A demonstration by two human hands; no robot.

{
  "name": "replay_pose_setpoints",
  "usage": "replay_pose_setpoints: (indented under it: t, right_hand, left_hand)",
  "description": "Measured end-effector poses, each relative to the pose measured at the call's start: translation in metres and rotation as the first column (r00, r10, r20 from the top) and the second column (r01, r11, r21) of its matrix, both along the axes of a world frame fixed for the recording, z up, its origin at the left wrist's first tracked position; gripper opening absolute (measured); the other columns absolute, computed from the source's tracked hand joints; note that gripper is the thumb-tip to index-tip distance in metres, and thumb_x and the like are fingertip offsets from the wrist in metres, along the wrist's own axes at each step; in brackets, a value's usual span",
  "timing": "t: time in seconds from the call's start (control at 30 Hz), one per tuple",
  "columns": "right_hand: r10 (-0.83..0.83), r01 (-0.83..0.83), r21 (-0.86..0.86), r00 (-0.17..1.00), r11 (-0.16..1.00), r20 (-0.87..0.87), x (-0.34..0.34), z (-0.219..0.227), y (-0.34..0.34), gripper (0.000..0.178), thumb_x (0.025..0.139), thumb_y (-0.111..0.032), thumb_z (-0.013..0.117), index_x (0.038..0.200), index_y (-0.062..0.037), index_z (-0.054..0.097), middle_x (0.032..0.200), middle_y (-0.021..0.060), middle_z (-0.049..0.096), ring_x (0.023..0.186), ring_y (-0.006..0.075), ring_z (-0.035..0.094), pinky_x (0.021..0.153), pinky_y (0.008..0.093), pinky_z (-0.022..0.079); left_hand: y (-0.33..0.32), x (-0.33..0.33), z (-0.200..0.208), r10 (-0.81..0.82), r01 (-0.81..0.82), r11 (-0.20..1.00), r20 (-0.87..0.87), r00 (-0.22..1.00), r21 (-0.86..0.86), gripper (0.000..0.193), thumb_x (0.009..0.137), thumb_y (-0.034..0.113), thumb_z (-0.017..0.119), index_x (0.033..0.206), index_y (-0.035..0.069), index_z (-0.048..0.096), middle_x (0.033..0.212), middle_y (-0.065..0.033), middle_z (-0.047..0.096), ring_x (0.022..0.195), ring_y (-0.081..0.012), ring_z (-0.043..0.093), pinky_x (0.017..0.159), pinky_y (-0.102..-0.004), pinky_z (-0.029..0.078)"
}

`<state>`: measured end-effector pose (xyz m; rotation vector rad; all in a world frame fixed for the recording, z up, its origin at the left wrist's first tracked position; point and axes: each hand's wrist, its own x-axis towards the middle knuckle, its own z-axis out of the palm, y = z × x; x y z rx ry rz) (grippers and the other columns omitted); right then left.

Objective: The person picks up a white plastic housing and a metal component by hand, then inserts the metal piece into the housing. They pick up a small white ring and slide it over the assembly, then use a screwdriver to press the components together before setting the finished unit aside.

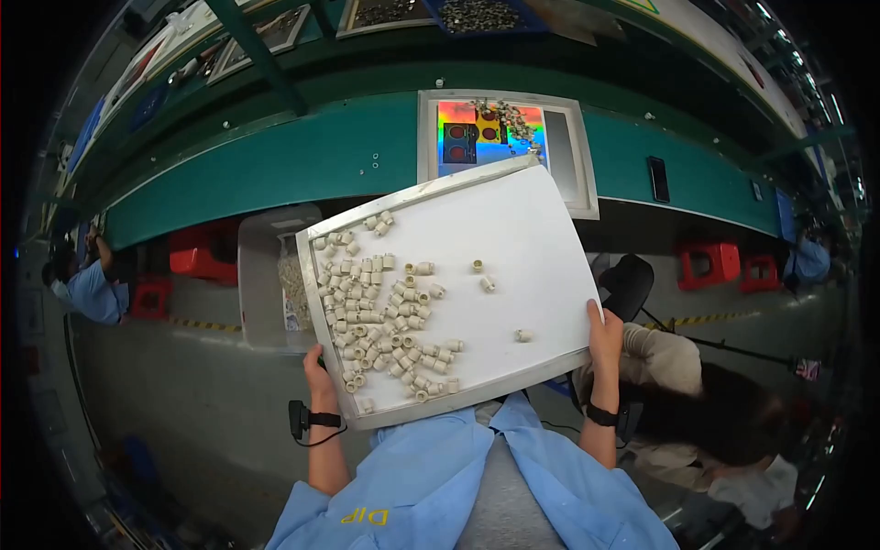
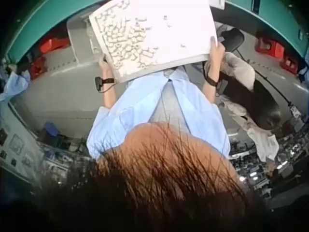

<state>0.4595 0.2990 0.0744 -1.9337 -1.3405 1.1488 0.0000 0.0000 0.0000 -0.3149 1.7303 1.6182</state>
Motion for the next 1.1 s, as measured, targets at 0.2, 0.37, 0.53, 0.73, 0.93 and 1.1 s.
replay_pose_setpoints:
  t: [0.2,0.37,0.53,0.73,0.93,1.1]
  right_hand:
    - [0.209,-0.204,-0.054,0.97,0.977,0.123,-0.073,0.01,0.09,0.052,0.092,-0.046,0.064,0.095,0.0055,0.071,0.08,0.021,0.071,0.075,0.029,0.07,0.071,0.0401,0.051]
    - [0.301,-0.299,-0.058,0.953,0.952,0.03,-0.163,0.01,0.145,0.05,0.092,-0.045,0.064,0.096,0.0044,0.071,0.081,0.0216,0.071,0.077,0.0323,0.07,0.072,0.0411,0.051]
    - [0.36,-0.36,0.004,0.932,0.933,-0.033,-0.176,-0.026,0.156,0.046,0.094,-0.038,0.066,0.097,0.0083,0.071,0.076,0.0118,0.07,0.07,0.0131,0.062,0.065,0.0325,0.049]
    - [0.392,-0.383,0.085,0.905,0.92,-0.166,-0.359,-0.056,0.201,0.047,0.095,-0.042,0.061,0.105,0.0035,0.069,0.095,0.0259,0.071,0.094,0.0417,0.069,0.085,0.0452,0.052]
    - [0.404,-0.396,0.082,0.9,0.915,-0.163,-0.485,-0.162,0.169,0.043,0.098,-0.036,0.059,0.115,0.0033,0.065,0.108,0.0272,0.069,0.103,0.0409,0.067,0.088,0.0452,0.05]
    - [0.32,-0.367,-0.071,0.877,0.927,-0.357,-0.667,-0.249,0.248,0.038,0.101,-0.026,0.055,0.123,0.0048,0.059,0.114,0.0269,0.067,0.107,0.0374,0.066,0.092,0.0414,0.049]
  left_hand:
    - [0.032,-0.019,0.047,0.05,-0.054,0.998,-0.191,0.98,-0.018,0.036,0.097,0.03,0.056,0.104,-0.004,0.065,0.098,-0.0079,0.065,0.087,-0.0181,0.06,0.082,-0.0319,0.048]
    - [0.081,-0.081,0.112,-0.034,-0.029,0.99,-0.426,0.904,-0.142,0.043,0.1,0.033,0.053,0.1,-0.009,0.065,0.094,-0.0081,0.067,0.085,-0.015,0.058,0.08,-0.0309,0.047]
    - [0.09,-0.089,0.092,-0.15,-0.032,0.955,-0.571,0.807,-0.296,0.051,0.102,0.039,0.052,0.092,-0.01,0.063,0.085,-0.0066,0.066,0.08,-0.0132,0.054,0.074,-0.0326,0.046]
    - [0.178,-0.306,0.081,-0.323,-0.148,0.806,-0.635,0.702,-0.573,0.061,0.1,0.047,0.056,0.071,-0.007,0.057,0.062,-0.0056,0.056,0.064,-0.0133,0.046,0.062,-0.0389,0.041]
    - [0.23,-0.483,-0.049,-0.254,-0.302,0.74,-0.666,0.701,-0.601,0.062,0.099,0.049,0.057,0.068,-0.005,0.055,0.06,-0.0037,0.05,0.059,-0.0136,0.038,0.057,-0.0394,0.035]
    - [0.329,-0.714,-0.177,-0.232,-0.18,0.855,-0.669,0.706,-0.487,0.058,0.098,0.046,0.059,0.08,-0.008,0.064,0.066,-0.006,0.061,0.058,-0.0173,0.042,0.059,-0.0394,0.038]
